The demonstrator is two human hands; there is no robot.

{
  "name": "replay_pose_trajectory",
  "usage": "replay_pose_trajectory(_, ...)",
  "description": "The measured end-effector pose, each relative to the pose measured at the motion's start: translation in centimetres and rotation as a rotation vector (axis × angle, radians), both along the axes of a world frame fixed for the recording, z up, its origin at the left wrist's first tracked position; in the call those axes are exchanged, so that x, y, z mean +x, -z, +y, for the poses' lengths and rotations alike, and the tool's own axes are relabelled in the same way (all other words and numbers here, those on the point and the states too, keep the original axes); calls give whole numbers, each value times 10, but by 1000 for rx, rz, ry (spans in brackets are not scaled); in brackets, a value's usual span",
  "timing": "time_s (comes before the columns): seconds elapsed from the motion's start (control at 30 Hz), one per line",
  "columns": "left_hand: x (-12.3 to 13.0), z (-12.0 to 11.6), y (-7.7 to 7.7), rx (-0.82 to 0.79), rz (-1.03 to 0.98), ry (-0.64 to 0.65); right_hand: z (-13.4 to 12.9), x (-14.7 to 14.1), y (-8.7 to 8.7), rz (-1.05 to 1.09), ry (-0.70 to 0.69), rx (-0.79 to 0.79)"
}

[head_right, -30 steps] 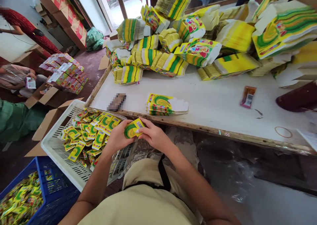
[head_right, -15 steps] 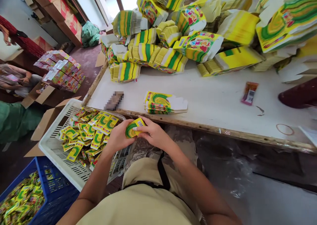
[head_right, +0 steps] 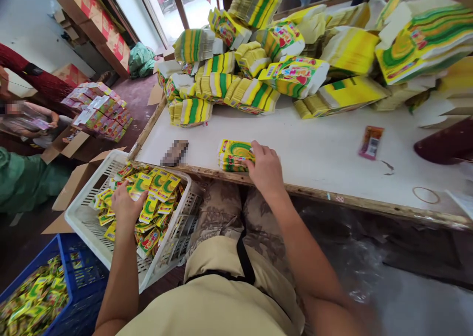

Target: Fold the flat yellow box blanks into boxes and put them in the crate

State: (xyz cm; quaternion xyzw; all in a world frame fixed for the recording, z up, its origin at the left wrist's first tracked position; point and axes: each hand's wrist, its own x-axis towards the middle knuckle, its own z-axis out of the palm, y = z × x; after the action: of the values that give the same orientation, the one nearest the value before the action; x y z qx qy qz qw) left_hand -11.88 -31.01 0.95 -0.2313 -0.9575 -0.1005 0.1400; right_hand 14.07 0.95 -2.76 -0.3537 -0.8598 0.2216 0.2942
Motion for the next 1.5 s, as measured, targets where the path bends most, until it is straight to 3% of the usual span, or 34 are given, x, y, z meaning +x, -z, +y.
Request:
replay_pose_trajectory(0.07,3,2,14,-18,-112,144,10,-2,8,-103,-4,26)
replay_pose_trajectory(0.17,20,25,46,-86,-355,492,13,-5,17,-146,-8,84)
replay_pose_trajectory(0.2,25,34,57,-112,-399,543,13,-5,18,-149,-9,101)
replay_pose_trajectory(0.33,30,54,95,-182,-465,543,15,-5,19,-136,-5,147)
replay_pose_trajectory(0.47,7,42,110,-217,-430,391,16,-4,21,-95,7,164)
replay_pose_trajectory(0.6,-36,14,107,-314,-351,103,16,-4,22,-73,-7,138)
replay_pose_trajectory(0.77,-82,-29,88,-389,-335,-221,17,-3,23,-26,4,45)
replay_pose_trajectory(0.87,-88,-60,78,-415,-358,-354,19,-4,23,-14,29,-4)
replay_pose_trajectory(0.97,-73,-88,77,-457,-401,-432,20,-6,22,-37,23,-19)
replay_pose_trajectory(1.13,-25,-116,91,-538,-504,-412,23,-8,20,-51,47,-30)
replay_pose_trajectory(1.23,-6,-124,91,-573,-569,-347,23,-9,19,-25,56,-48)
replay_pose_trajectory(1.33,-3,-126,77,-579,-606,-259,23,-10,17,-20,73,-91)
replay_pose_trajectory(1.5,-8,-104,33,-462,-573,-79,23,-10,7,50,151,-258)
